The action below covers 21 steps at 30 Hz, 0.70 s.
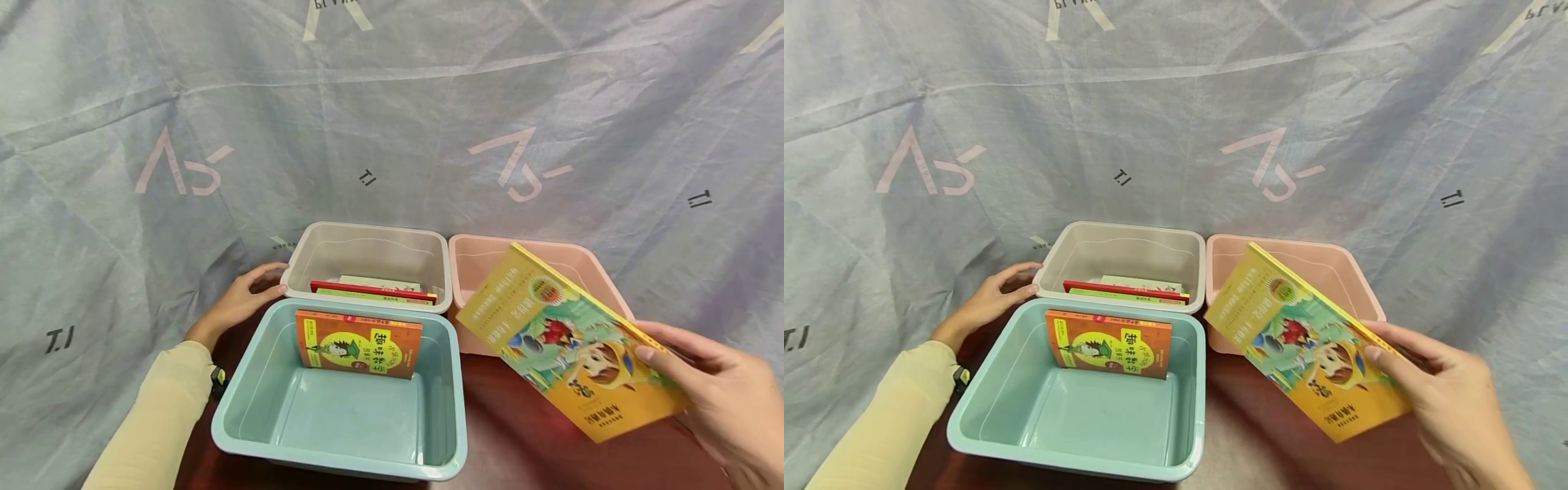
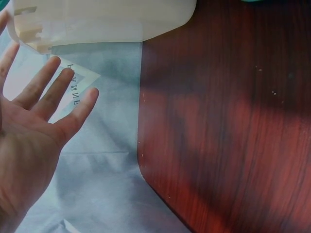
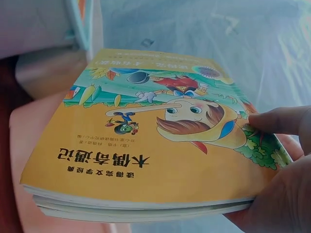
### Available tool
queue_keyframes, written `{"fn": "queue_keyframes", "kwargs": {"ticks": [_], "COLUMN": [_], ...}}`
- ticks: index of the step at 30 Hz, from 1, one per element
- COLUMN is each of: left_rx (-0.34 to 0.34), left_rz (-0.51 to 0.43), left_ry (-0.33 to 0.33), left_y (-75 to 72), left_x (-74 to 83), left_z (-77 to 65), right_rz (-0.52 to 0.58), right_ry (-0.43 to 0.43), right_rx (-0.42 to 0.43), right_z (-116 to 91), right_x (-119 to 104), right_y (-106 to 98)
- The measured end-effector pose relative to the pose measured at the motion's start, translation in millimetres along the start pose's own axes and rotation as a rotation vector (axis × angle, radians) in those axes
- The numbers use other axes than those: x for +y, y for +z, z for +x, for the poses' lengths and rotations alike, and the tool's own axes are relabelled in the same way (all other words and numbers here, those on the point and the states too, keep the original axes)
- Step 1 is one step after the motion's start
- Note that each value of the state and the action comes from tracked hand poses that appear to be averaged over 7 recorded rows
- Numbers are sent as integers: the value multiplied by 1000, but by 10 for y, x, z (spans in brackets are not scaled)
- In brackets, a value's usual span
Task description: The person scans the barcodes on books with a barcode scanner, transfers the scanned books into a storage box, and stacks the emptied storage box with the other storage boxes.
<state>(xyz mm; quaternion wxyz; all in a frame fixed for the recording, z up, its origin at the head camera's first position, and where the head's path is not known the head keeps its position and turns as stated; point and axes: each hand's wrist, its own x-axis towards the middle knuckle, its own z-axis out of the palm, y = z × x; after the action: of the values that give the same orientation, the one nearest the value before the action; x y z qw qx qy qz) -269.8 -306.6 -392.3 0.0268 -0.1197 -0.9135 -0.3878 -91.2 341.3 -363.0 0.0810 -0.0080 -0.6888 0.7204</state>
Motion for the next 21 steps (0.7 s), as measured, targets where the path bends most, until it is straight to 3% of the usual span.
{"fn": "queue_keyframes", "kwargs": {"ticks": [3, 9, 16, 21], "left_rx": [-5, -13, -8, 1], "left_rz": [-3, 7, -11, -7], "left_ry": [3, 9, 17, 19], "left_y": [6, 10, 12, 7], "left_x": [8, -31, -21, 0], "left_z": [2, -19, -13, -8], "right_rz": [-14, 31, -56, -169], "right_ry": [-14, -103, -72, -109], "right_rx": [17, -56, -80, -98], "right_z": [93, 328, 610, 793], "right_x": [-164, -244, -335, -407], "right_y": [187, 541, 828, 1023]}}
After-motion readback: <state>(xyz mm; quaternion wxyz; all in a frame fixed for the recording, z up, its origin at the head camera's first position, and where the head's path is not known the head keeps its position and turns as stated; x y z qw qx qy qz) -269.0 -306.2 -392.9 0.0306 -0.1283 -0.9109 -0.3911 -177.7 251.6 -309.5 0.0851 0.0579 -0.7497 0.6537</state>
